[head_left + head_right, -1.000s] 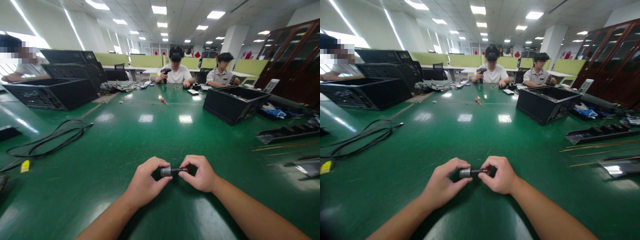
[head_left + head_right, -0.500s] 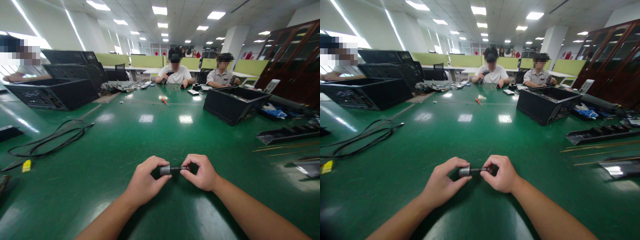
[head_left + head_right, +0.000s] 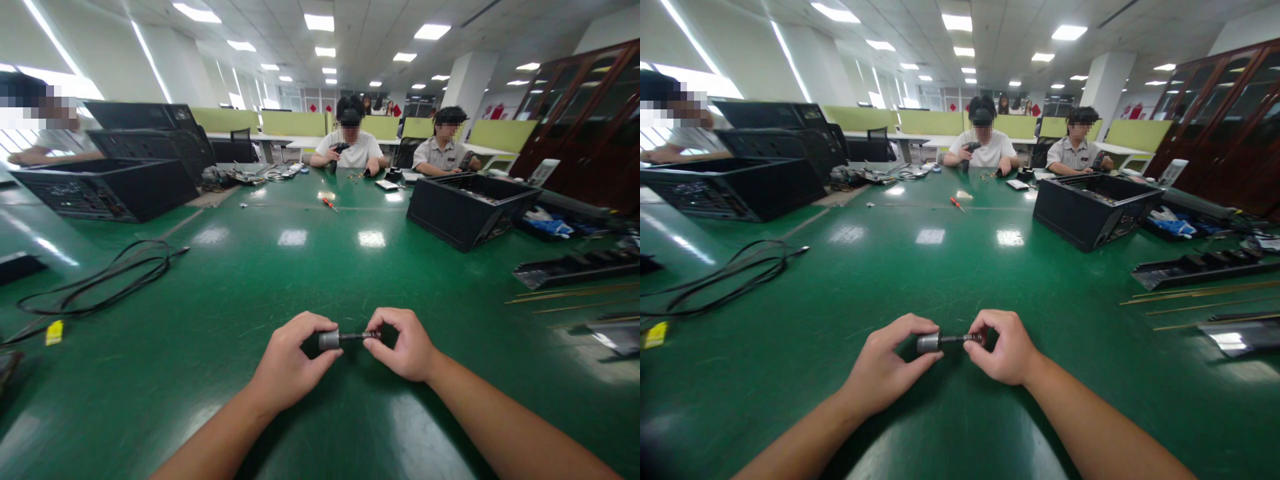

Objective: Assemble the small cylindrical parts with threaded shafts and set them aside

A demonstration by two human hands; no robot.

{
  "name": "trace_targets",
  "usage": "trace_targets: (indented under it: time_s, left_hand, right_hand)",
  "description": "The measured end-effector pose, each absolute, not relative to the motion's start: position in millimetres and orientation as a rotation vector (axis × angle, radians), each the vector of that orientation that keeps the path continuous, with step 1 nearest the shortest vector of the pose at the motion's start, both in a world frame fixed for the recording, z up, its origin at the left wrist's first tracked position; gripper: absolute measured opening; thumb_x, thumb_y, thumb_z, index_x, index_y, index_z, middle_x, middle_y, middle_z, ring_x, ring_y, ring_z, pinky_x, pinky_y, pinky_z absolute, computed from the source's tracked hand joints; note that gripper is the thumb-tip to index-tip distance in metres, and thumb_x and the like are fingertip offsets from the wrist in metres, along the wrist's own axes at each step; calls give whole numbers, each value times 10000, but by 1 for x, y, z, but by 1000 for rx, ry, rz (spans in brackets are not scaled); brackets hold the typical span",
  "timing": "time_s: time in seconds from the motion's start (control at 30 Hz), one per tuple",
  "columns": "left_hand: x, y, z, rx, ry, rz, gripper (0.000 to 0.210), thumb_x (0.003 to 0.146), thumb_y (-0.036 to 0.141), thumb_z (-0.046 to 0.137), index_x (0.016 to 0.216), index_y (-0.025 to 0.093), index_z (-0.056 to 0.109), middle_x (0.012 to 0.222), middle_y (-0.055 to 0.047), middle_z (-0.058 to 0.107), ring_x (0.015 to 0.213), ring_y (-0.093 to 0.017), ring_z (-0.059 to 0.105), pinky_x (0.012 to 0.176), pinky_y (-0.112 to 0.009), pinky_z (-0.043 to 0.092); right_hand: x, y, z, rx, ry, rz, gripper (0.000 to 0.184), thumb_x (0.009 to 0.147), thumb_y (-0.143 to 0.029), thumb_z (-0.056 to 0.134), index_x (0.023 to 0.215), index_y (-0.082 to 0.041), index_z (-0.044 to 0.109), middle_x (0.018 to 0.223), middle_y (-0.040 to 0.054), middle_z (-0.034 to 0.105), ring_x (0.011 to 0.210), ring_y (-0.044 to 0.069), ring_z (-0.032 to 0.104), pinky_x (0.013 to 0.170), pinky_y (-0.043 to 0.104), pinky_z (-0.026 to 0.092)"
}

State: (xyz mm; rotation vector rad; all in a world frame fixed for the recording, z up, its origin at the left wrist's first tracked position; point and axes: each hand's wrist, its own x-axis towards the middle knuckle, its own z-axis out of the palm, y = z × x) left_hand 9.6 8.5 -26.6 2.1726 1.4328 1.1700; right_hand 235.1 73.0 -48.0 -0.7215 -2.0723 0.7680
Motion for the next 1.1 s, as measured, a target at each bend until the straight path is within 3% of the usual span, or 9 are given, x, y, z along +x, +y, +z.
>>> trace_targets:
  time_s: [1.1]
  left_hand:
    - [7,8,-25,2188,1414,1189,263,774,181,755,1016,216,656,954,-18,699,876,-158,656,800,-296,507]
  right_hand:
    - [243,78,-52,-695,-1953,868,48,733,-166,633,726,-176,587,657,-7,585,603,138,545,613,260,416]
